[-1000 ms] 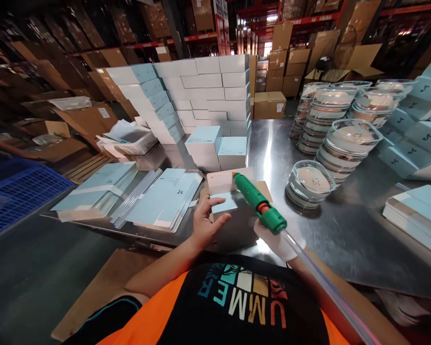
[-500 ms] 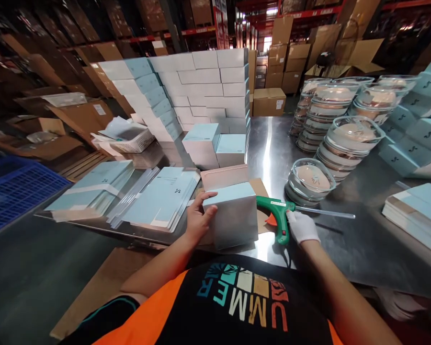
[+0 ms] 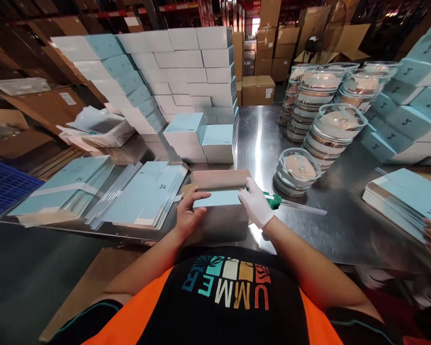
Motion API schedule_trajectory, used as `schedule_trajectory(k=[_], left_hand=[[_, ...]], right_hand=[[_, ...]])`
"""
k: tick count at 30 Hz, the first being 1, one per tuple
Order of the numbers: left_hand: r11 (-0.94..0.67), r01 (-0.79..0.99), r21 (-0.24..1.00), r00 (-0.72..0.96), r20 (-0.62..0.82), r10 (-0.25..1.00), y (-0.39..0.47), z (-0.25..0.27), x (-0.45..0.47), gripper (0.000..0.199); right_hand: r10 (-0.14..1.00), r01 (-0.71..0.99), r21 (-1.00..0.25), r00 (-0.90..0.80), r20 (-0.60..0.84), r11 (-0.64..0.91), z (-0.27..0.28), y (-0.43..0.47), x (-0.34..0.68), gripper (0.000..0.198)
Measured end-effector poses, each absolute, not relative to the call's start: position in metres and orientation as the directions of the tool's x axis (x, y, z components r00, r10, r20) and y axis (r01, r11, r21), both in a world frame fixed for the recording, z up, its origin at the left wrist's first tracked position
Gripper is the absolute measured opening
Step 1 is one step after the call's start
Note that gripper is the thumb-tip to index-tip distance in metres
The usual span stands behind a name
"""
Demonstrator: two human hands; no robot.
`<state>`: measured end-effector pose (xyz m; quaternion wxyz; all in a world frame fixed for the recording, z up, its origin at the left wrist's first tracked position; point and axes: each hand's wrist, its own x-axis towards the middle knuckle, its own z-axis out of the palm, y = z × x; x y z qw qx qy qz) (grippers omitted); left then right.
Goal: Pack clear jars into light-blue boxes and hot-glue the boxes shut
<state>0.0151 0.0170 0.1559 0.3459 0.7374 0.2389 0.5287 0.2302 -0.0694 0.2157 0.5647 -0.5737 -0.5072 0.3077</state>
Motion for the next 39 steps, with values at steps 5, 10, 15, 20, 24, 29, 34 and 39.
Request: schedule_trajectory(k=[5,10,15,20,24,29,34,39], left_hand=[[-0.648,-0.203,0.734,0.174,0.679,0.714,0.015,0.153,0.023,0.057],[-0.743,-0.283,0.607,0.287,0.793,0.538,0.023,0.165,0.017,0.036],[-0.81,-0.293,0.507,0.499,0.804,0.323,0.028,0.187,0.006,0.027],[-0.801,-0.215,0.559,0.569,0.738,0.362,0.028,0.188,0.0,0.029],[-0.837,-0.228,0.497,0.579,0.76,0.294,0.027,0.185,-0.007,0.036],[-0.88,-0.22,0.422,0.543,0.802,0.249,0.024,0.183,-0.01,0.028],[-0.854,-0.226,0.47,0.487,0.813,0.319,0.032,0.176,-0.01,0.05],[-0.776,0.048,0.629,0.314,0.728,0.609,0.065,0.174,-0.044,0.087]], right_hand=[[0.871,0.392,-0.842,0.166,0.462,0.372,0.199,-0.085,0.251,0.055],[0.779,0.481,-0.684,0.005,0.627,0.548,0.185,-0.096,0.26,0.037],[0.792,0.467,-0.676,-0.09,0.604,0.57,0.189,-0.105,0.256,0.022],[0.81,0.476,-0.696,-0.064,0.583,0.538,0.193,-0.107,0.25,0.02],[0.796,0.502,-0.654,-0.127,0.591,0.566,0.185,-0.11,0.249,0.032],[0.872,0.523,-0.748,0.019,0.489,0.408,0.136,-0.107,0.247,0.116],[0.969,0.517,-0.839,0.065,0.237,0.17,0.125,-0.095,0.244,0.071],[0.919,0.278,-0.96,0.388,0.074,-0.04,0.179,-0.045,0.25,0.062]])
